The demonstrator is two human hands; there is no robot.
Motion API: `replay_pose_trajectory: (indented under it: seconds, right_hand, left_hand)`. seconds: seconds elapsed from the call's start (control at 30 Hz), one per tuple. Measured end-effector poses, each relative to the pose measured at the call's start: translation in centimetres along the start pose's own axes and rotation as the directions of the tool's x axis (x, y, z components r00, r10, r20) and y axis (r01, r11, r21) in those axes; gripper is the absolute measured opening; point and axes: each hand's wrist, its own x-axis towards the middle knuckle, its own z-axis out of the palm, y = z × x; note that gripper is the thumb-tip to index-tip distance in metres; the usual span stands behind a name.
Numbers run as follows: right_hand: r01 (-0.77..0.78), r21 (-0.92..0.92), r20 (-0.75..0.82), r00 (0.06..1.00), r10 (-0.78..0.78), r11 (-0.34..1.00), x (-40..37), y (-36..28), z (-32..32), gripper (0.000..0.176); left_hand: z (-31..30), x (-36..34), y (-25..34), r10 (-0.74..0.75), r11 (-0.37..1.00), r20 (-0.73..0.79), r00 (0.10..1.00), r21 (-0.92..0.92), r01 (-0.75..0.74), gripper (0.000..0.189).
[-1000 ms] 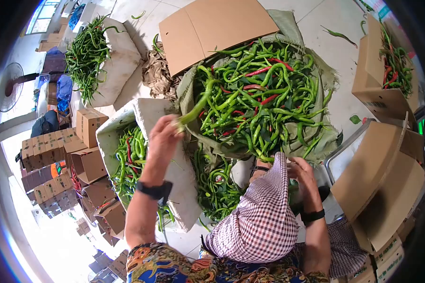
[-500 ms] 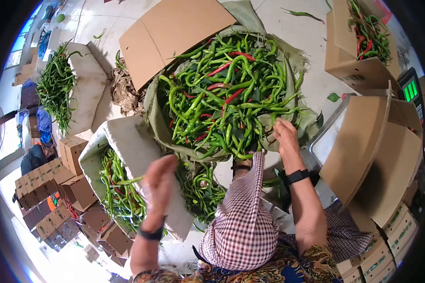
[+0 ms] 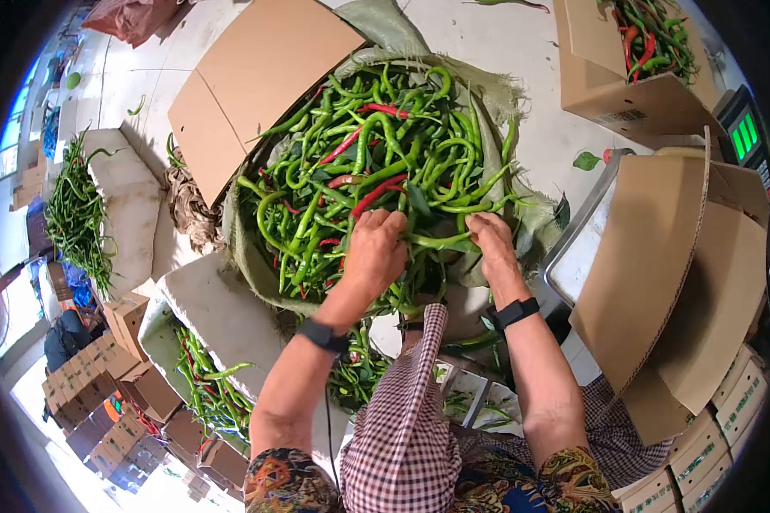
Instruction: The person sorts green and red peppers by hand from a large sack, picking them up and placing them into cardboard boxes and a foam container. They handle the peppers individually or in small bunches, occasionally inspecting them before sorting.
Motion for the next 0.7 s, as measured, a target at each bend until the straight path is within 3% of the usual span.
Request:
replay_pose_trajectory:
  seconds: [0.07,0.1,0.13,0.2,0.23,0.3,0.33,0.37,0.43,0.47,0.5,0.53,0.57,0.6,0.63,0.7]
  right_hand:
    - [-0.040,0.047,-0.039,0.998,0.041,0.998,1.0,0.0,0.1,0.034]
    - [-0.070,0.092,-0.072,0.994,0.077,0.993,1.4,0.1,0.0,0.035]
    - [-0.076,0.093,-0.073,0.994,0.082,0.993,1.5,0.2,-0.2,0.035]
    - [-0.201,0.180,-0.008,0.978,0.206,0.963,1.8,-0.3,-0.3,0.029]
    - [-0.255,0.221,0.025,0.966,0.256,0.941,2.1,-1.0,-0.4,0.026]
    - [-0.197,0.174,0.018,0.980,0.197,0.965,1.4,-1.5,-0.9,0.035]
    - [0.015,0.069,-0.001,1.000,-0.015,0.997,1.1,-1.6,-0.9,0.038]
    - [0.231,-0.036,0.006,0.973,-0.231,0.972,1.0,-1.7,-0.6,0.041]
    - [0.330,0.037,-0.085,0.942,-0.326,0.943,2.5,-1.6,0.1,0.042]
    - [0.309,0.005,0.014,0.951,-0.309,0.951,2.9,-2.2,-0.4,0.044]
    - [0.285,-0.031,0.111,0.954,-0.280,0.958,3.1,-2.6,-0.7,0.047]
    - [0.179,0.202,0.194,0.956,-0.219,0.963,2.1,-3.3,-0.8,0.048]
    - [0.180,0.204,0.195,0.956,-0.220,0.962,2.5,-3.7,-0.4,0.048]
    - [0.328,-0.145,0.143,0.941,-0.308,0.934,3.0,-4.2,0.0,0.048]
    - [0.407,-0.481,0.123,0.908,-0.400,0.777,3.3,-4.6,0.5,0.049]
    - [0.348,-0.428,0.032,0.928,-0.371,0.834,4.0,-4.3,1.3,0.051]
  left_hand:
    - [-2.4,0.4,1.1,0.061,0.996,0.001,0.998,-0.065,-0.060,0.030]
    - [-3.1,0.9,1.6,0.109,0.993,-0.067,0.992,-0.039,-0.112,0.028]
    - [-3.2,1.3,1.7,0.081,0.994,-0.082,0.993,-0.062,-0.087,0.026]
    - [-3.6,2.4,2.3,0.062,0.994,-0.095,0.994,-0.078,-0.070,0.024]
    - [-3.8,3.2,3.1,0.066,0.991,-0.183,0.981,-0.106,-0.086,0.024]
    - [-4.4,5.1,4.5,0.093,0.968,-0.321,0.943,-0.193,-0.161,0.021]
    - [-4.1,6.1,4.2,-0.111,0.928,-0.158,0.981,-0.370,0.045,0.019]
    - [-3.7,7.4,4.0,-0.283,0.827,0.035,0.958,-0.498,0.263,0.018]
    - [1.4,9.5,-0.2,-0.098,0.953,-0.128,0.987,-0.297,0.056,0.022]
    - [2.0,9.9,0.2,-0.081,0.988,-0.132,0.988,-0.141,0.062,0.035]
    - [3.6,10.1,-0.1,-0.180,0.984,-0.029,0.983,0.007,0.180,0.052]
    - [4.5,10.0,0.2,-0.161,0.977,-0.065,0.985,0.133,0.169,0.060]
    - [5.5,9.7,0.4,-0.140,0.952,-0.100,0.985,0.259,0.162,0.068]
    - [5.8,9.8,1.5,-0.228,0.945,-0.046,0.973,0.232,0.232,0.078]
    - [6.3,9.8,1.9,-0.219,0.949,-0.103,0.970,0.207,0.236,0.085]
    - [7.3,9.8,1.9,-0.204,0.932,-0.268,0.942,0.240,0.271,0.085]
